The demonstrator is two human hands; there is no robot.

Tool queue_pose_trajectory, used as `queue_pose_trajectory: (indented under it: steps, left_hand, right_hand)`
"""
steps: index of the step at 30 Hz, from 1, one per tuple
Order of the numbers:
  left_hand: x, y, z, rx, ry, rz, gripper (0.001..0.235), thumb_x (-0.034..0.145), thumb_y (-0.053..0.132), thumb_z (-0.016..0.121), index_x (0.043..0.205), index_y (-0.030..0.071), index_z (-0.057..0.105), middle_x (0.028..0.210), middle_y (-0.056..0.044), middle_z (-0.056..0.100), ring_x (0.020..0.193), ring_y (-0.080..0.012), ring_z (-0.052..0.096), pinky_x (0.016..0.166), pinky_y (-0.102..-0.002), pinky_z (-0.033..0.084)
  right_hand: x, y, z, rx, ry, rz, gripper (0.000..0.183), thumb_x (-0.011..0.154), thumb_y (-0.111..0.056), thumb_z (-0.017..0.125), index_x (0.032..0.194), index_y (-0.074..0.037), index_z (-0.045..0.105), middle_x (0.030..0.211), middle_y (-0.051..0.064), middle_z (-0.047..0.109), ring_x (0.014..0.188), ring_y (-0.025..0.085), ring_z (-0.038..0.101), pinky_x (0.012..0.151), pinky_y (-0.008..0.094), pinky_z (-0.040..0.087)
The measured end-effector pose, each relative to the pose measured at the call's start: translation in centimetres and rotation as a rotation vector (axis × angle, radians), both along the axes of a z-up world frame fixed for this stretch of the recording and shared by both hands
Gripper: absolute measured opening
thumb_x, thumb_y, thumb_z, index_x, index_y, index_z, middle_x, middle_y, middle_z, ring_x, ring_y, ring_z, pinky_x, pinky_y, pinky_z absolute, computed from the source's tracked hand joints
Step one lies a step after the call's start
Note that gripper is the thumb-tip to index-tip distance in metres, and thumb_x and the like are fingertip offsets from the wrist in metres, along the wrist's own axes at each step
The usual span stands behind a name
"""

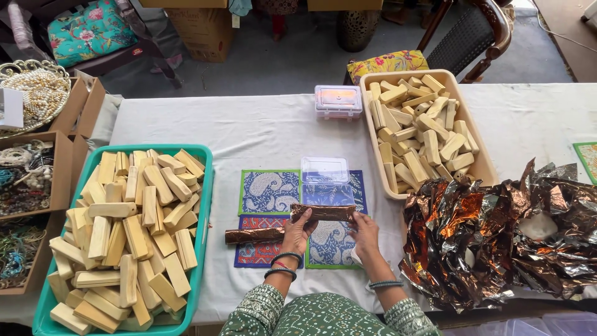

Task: The person wipes a wooden block with a white cloth and then wraps it in a sheet of copper foil. They repeat this process for a second block, folding the foil around each item and placing the wrapped blocks on the table.

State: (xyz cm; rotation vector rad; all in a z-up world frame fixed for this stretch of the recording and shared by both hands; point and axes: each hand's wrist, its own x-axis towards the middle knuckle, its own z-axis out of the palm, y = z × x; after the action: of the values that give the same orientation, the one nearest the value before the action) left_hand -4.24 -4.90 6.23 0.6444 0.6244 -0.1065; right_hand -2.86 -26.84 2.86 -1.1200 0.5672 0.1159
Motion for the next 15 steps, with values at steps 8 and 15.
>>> queue_pose_trajectory:
  steps: [8,15]
  left_hand:
    - [1.2,-0.1,-2.6,0.048,0.033,-0.017,0.025,0.081,0.010,0.085,0.102,0.008,0.070,0.098,-0.005,0.074,0.092,-0.0196,0.072,0.081,-0.040,0.063]
    - [1.6,-0.7,-1.0,0.100,0.024,-0.123,0.028,0.081,0.012,0.085,0.106,0.011,0.071,0.101,-0.001,0.075,0.092,-0.0166,0.072,0.083,-0.036,0.063]
  right_hand:
    - [-0.1,1.6,13.2,-1.103,-0.730,0.289,0.031,0.087,-0.019,0.076,0.116,-0.008,0.074,0.118,0.009,0.071,0.111,0.028,0.064,0.086,0.033,0.055]
    - [6.4,0.9,9.0,-0.813,-0.469,0.942,0.044,0.091,-0.024,0.075,0.130,-0.006,0.069,0.117,0.015,0.073,0.107,0.025,0.068,0.090,0.035,0.055]
